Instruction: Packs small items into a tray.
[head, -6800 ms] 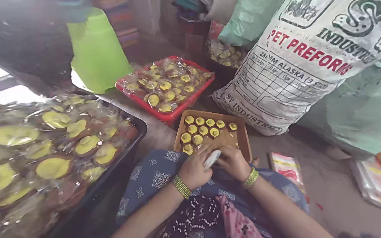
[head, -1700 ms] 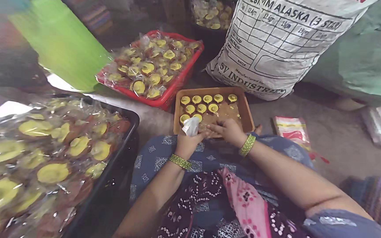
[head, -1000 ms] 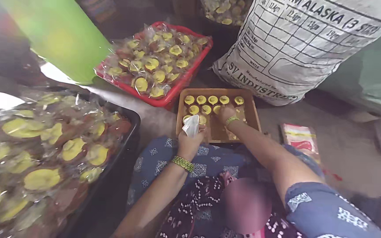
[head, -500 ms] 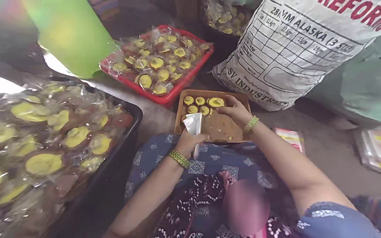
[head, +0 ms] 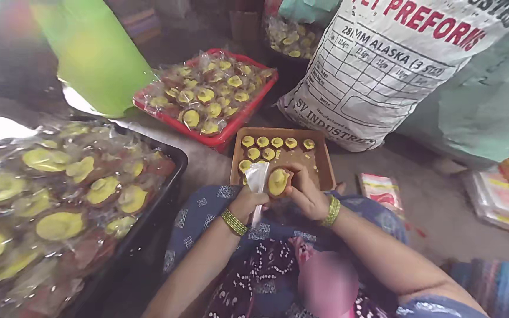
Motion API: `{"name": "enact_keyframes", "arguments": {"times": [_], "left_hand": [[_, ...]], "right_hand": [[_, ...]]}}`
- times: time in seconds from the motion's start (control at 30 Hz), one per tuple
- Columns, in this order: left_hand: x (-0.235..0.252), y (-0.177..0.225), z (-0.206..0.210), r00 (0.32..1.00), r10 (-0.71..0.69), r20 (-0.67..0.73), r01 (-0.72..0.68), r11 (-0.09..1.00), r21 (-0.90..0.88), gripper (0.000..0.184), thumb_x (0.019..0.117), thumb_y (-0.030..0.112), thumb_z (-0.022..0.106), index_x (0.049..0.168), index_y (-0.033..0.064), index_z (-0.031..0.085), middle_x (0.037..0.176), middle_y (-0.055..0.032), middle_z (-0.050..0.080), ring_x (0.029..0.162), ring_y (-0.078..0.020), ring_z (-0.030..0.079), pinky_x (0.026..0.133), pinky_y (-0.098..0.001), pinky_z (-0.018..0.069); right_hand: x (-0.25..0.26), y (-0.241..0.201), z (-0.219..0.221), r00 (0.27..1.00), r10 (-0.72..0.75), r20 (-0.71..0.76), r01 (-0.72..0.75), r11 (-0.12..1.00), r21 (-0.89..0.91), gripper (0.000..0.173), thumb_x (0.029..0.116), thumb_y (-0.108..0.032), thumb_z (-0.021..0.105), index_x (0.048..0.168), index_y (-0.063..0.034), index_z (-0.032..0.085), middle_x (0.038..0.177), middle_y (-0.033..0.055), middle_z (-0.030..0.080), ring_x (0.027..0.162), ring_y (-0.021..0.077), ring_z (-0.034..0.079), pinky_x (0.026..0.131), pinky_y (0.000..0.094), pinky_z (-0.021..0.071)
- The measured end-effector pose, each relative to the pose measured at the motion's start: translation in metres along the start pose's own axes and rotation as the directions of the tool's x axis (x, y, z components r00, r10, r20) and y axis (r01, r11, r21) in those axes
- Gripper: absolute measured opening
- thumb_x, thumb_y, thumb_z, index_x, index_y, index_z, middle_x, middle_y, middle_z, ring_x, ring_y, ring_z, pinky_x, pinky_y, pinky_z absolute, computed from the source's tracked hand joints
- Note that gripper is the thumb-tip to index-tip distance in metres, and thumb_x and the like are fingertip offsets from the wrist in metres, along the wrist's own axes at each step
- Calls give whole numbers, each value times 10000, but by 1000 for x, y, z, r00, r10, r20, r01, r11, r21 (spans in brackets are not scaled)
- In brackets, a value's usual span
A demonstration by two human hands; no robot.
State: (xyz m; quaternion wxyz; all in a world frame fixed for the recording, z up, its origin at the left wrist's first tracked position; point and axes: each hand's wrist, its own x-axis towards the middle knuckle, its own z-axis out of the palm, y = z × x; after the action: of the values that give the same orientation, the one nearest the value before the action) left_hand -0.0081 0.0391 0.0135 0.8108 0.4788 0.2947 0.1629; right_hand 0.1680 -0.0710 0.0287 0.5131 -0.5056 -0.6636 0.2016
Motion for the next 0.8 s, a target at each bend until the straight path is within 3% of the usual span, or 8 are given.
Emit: {"name": "enact_keyframes", "arguments": {"times": [0.1,0.17,0.27,0.33,0.5,0.63,0.8], "left_hand": [[5,-2,4,976,103,-192,-80,989,124,541,706,5,723,1214,-18,538,877,-76,661,678,-136,646,596,-289,573],[9,-7,5,943,220,-249,-153,953,261,617,654,46,780,1222,-36,554,940,-90,688,758,-136,682,662,-312,601],[12,-12,5,890,424,-169,-312,835,453,725,612,81,814,1275,-57,557,1101,-79,699,994,-91,689,875,-287,599],[13,-14,6,851,509,-127,-388,775,499,711,620,80,823,1269,-63,572,1131,-81,703,1036,-76,684,921,-270,586],[12,-16,6,810,585,-33,-443,648,620,728,690,115,833,1359,-26,581,1310,-112,661,1197,-117,635,1048,-326,534],[12,-18,6,767,640,51,-521,575,631,653,714,80,804,1338,10,626,1390,-105,630,1257,-136,615,1076,-351,528],[5,-17,11,689,669,279,-625,355,695,554,775,75,745,1321,21,669,1430,-119,616,1352,-203,565,1132,-400,483]], "right_hand": [[2,5,-10,994,15,104,10,973,-232,600,1075,-394,482,1435,79,398,1295,198,607,1076,137,661,935,325,583],[6,7,-12,986,44,159,11,944,-330,580,1068,-363,497,1454,63,424,1333,217,592,1058,169,670,904,329,588],[10,9,-15,979,47,197,42,906,-421,545,1078,-359,474,1462,29,463,1409,237,547,1099,227,670,882,348,597],[10,7,-16,977,39,208,58,896,-440,522,1069,-358,502,1441,9,498,1388,231,552,990,211,681,794,338,606],[11,9,-16,974,24,225,79,896,-436,380,1059,-342,538,1280,-46,629,1315,202,594,970,196,684,789,333,608],[8,7,-11,990,60,130,3,900,-437,363,1029,-333,602,1192,-13,651,1238,194,625,828,156,665,714,300,596],[10,4,-2,993,110,-35,-112,845,-524,252,879,-146,735,1066,9,666,1084,173,704,974,234,711,859,383,611]]}}
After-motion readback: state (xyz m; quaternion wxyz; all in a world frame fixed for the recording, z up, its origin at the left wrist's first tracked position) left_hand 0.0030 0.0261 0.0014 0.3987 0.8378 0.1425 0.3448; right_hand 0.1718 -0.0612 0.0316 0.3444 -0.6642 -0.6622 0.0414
